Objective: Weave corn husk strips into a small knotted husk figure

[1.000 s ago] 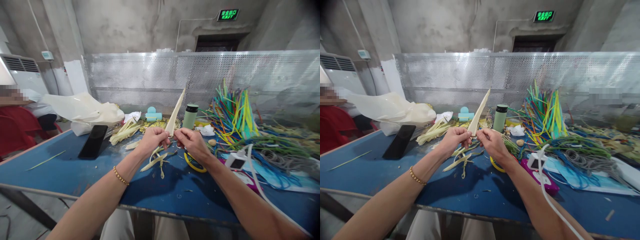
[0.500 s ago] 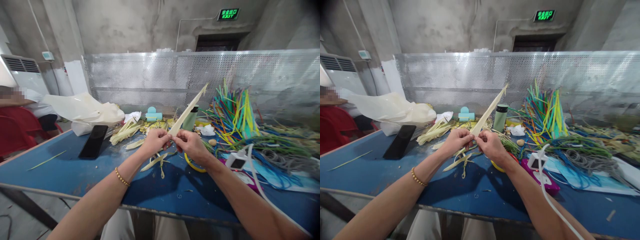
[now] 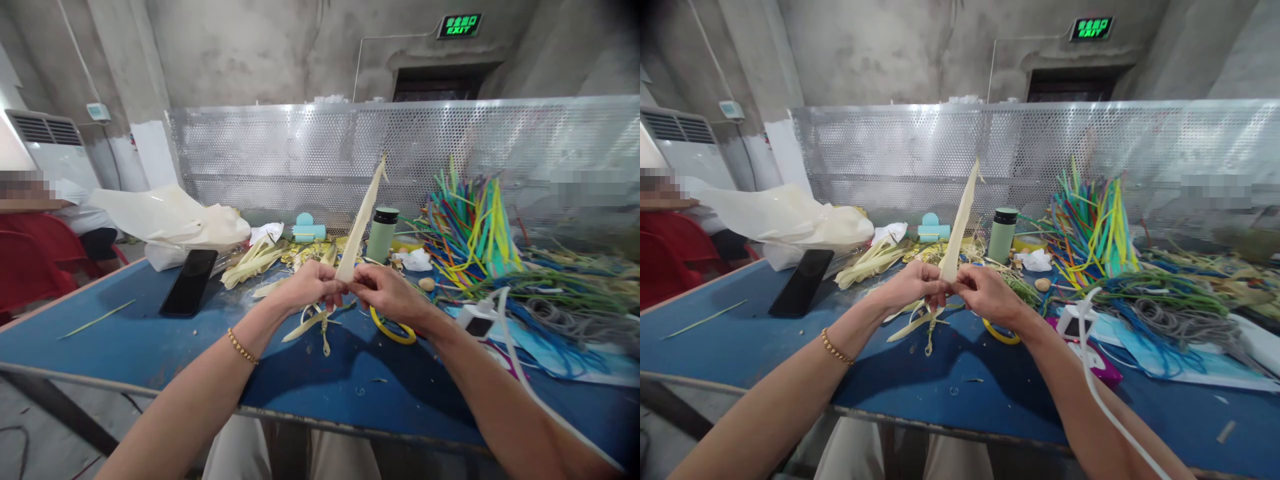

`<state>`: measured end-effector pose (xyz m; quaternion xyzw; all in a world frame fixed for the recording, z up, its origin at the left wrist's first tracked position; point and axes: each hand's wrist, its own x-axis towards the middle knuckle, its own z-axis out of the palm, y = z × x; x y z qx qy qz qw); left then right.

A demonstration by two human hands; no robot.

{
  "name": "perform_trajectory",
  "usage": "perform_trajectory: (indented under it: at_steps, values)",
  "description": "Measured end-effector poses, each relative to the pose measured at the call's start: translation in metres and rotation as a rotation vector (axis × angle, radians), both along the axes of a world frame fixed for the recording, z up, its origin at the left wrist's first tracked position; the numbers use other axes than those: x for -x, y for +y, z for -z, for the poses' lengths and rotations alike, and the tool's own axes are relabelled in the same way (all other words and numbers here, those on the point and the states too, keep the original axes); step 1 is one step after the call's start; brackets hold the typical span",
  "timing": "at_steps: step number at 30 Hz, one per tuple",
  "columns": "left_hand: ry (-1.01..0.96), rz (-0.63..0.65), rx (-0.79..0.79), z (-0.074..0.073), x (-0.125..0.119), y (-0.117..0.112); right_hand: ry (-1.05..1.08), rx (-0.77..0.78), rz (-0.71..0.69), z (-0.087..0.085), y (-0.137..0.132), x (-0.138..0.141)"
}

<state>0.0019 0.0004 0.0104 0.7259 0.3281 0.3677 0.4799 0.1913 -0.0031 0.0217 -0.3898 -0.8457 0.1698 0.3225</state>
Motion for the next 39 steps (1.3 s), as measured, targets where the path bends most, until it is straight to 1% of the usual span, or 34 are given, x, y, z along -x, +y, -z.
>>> perform_trajectory:
  at_steps: [3,6,8,10,12,16,18,22,30,35,39]
  values:
    - [-0.111,-0.075,0.029,0.001,-0.002,0.002,0.024,-0.122,0.095,0.003,0.003,0.000]
    - [-0.204,-0.137,0.097,0.000,-0.004,0.003,0.073,-0.354,0.180,0.005,0.003,0.002]
    - [-0.235,-0.162,0.132,0.000,-0.004,0.003,0.079,-0.475,0.158,0.007,0.002,0.005]
    - [-0.242,-0.174,0.133,0.001,-0.005,0.003,0.036,-0.523,0.086,0.010,0.000,0.009]
    - [-0.250,-0.169,0.131,0.003,-0.005,0.004,-0.009,-0.545,0.047,0.012,0.000,0.011]
    - [-0.283,-0.099,0.193,0.007,-0.003,0.007,0.005,-0.586,0.074,0.015,-0.001,0.012]
    - [-0.285,-0.072,0.221,0.006,-0.001,0.008,0.011,-0.596,0.069,0.015,-0.001,0.012]
    - [-0.264,-0.056,0.242,0.004,0.002,0.007,-0.014,-0.591,0.055,0.014,-0.002,0.011]
    - [-0.165,-0.003,0.175,0.003,0.003,0.008,-0.070,-0.504,0.072,0.014,-0.004,0.011]
    - [-0.102,-0.042,0.058,0.006,0.001,0.007,-0.222,-0.573,0.117,0.014,-0.007,0.012]
    - [-0.132,-0.043,0.059,0.006,-0.002,0.006,-0.362,-0.617,0.200,0.015,-0.006,0.013]
